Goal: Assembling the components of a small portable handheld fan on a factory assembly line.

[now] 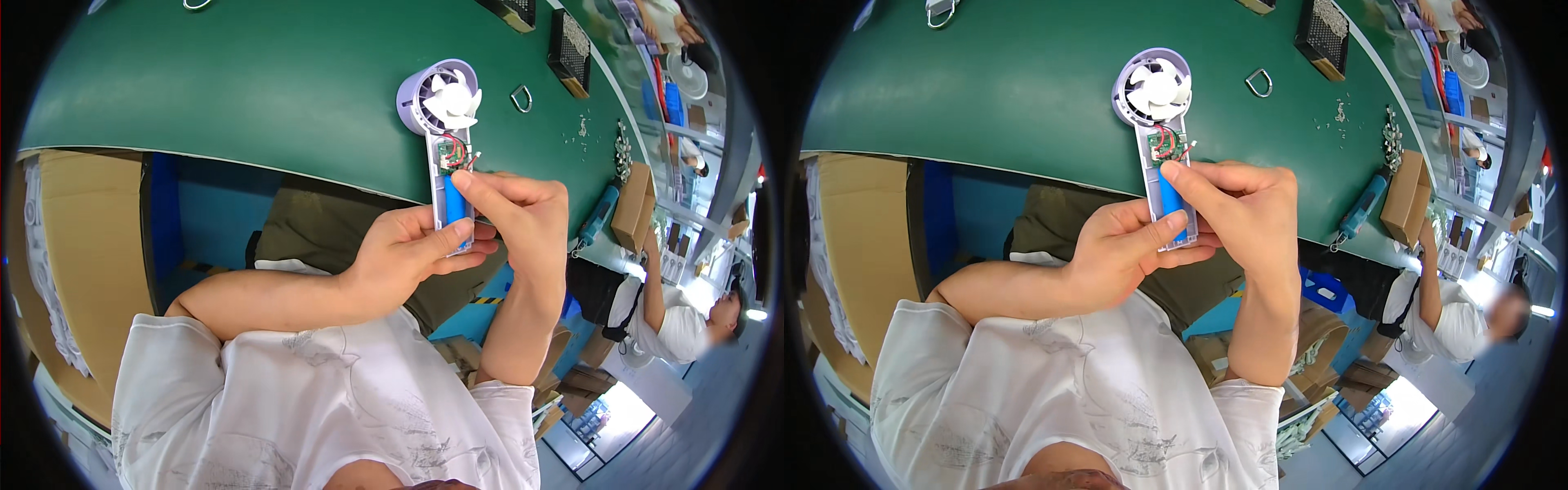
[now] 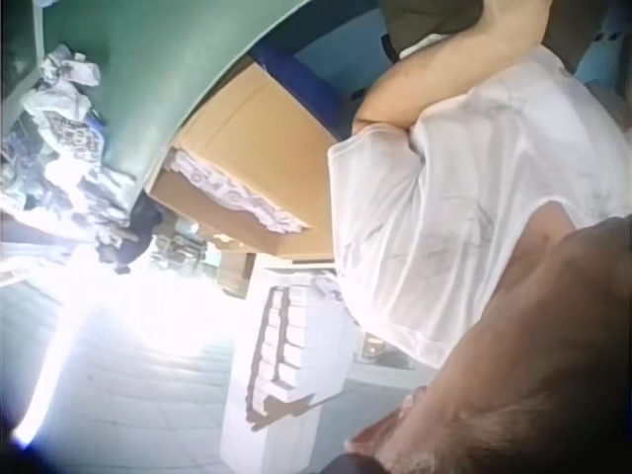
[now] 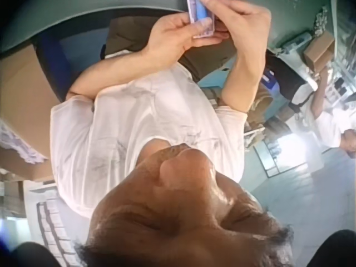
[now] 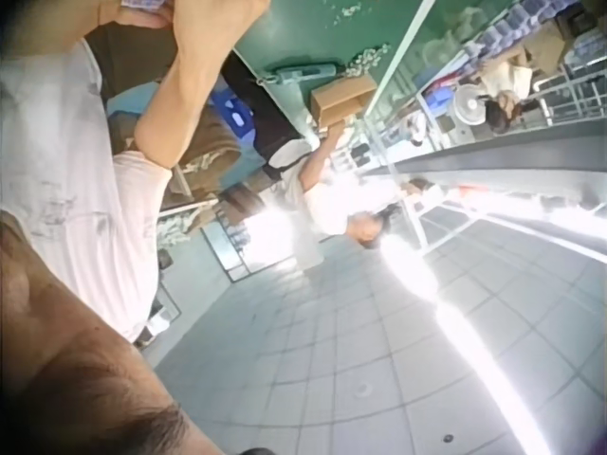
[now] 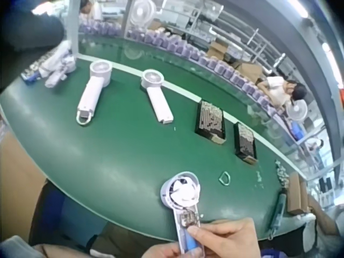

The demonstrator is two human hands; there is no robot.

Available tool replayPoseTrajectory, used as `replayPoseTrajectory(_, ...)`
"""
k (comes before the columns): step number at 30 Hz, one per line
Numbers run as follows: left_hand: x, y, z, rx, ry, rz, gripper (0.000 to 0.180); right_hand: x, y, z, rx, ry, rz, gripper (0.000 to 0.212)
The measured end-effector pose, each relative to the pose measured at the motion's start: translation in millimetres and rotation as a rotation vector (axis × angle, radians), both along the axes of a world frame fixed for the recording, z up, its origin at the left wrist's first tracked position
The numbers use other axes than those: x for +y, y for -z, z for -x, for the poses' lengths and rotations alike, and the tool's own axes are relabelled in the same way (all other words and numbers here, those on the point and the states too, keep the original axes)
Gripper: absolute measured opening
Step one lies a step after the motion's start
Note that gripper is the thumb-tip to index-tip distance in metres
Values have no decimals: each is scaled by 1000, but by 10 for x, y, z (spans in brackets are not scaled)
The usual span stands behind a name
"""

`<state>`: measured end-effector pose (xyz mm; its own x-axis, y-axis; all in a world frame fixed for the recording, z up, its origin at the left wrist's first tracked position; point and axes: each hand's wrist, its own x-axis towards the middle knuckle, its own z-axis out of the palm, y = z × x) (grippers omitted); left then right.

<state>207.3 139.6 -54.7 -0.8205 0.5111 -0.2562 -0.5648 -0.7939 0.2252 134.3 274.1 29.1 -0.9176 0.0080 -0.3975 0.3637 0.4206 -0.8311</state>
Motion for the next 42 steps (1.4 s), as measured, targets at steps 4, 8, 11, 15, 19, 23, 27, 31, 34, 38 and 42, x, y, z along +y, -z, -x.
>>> replayPoseTrajectory(4, 6, -48, 29, -42, 6, 24, 35, 31, 22, -27, 14, -1, 35, 22)
replayPoseTrajectory(8, 34, -57, 0, -26, 6, 121, 35, 39, 13, -38, 32, -45, -17, 22)
replayPoseTrajectory(11, 45, -75, -15, -21, -10, 153, 35, 71, -17, -35, 27, -97, -74, 19)
replayPoseTrajectory(15, 61, -112, -12, -51, 2, 169, 35, 319, -5, 34, 387, -195, -196, 16)
replayPoseTrajectory(19, 37, -103, -5, -44, 5, 179, 35, 215, -42, 125, 356, -187, -190, 16)
replayPoseTrajectory(23, 61, -92, 7, -57, -3, 156, 36, 170, 27, 133, 547, -404, -287, 26)
replayPoseTrajectory(27, 60, -65, -3, -30, -12, 150, 35, 193, 3, 164, 735, -533, -401, 28)
replayPoseTrajectory(31, 44, -84, -1, -42, -11, 146, 34, 142, -19, 173, 770, -549, -491, 23)
replayPoseTrajectory(34, 49, -86, 2, -48, -15, 136, 34, 144, -27, 199, 854, -628, -562, 24)
replayPoseTrajectory(38, 57, -73, 5, -49, -7, 129, 33, 165, -46, 223, 947, -693, -605, 26)
replayPoseTrajectory(42, 67, -50, -7, -30, -15, 122, 33, 155, -69, 176, 1001, -726, -644, 28)
